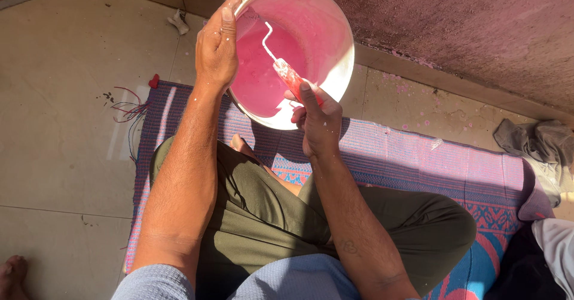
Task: The person sits on a floor mat holding a bucket of pink paint, dips a small paint roller into the bucket, and rolls the paint onto the wall in front of them, repeatedly reloading the roller and applying paint to the wall surface.
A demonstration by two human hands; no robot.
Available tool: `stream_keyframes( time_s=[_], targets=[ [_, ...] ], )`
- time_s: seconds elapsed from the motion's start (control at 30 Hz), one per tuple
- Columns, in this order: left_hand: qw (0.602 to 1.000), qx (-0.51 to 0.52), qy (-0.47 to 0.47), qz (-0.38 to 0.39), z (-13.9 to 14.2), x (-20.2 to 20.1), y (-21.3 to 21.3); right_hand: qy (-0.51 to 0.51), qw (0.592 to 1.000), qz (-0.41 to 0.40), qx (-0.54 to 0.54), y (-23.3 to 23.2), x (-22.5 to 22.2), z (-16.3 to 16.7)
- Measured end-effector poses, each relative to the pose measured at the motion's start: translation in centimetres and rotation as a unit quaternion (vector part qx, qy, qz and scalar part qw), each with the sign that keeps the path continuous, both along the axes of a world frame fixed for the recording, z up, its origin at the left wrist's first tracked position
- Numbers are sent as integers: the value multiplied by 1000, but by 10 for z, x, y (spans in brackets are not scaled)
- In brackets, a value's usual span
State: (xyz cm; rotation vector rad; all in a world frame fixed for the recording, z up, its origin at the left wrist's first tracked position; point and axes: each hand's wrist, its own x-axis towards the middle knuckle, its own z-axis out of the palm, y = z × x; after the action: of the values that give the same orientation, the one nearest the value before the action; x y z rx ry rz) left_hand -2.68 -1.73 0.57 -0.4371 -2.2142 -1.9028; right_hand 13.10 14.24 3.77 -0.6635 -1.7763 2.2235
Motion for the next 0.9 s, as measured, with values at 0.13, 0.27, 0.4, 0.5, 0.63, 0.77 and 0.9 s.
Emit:
stream_keyframes(
  time_s=[0.13,0.27,0.4,0.5,0.63,0.77,0.9],
  targets=[
    [1000,0,-2,-1,2,2,0,5,1000,3,29,-5,-9,2],
    [1000,1,19,2,4,3,-1,-17,998,2,61,-7,-26,-4],
    [1000,-11,7,15,4,2,-3,-5,999,2,33,-14,-47,-19],
    [1000,-12,9,16,3,1,-4,-17,999,22,29,-13,-61,-23],
    [1000,-6,17,16,1,0,-5,-35,999,30,24,0,-61,-12],
    [1000,4,-3,14,0,-2,-3,-27,999,14,21,13,-37,2],
    [1000,7,-6,15,0,-1,-4,-10,1000,-16,-10,19,-5,3]
  ],
)
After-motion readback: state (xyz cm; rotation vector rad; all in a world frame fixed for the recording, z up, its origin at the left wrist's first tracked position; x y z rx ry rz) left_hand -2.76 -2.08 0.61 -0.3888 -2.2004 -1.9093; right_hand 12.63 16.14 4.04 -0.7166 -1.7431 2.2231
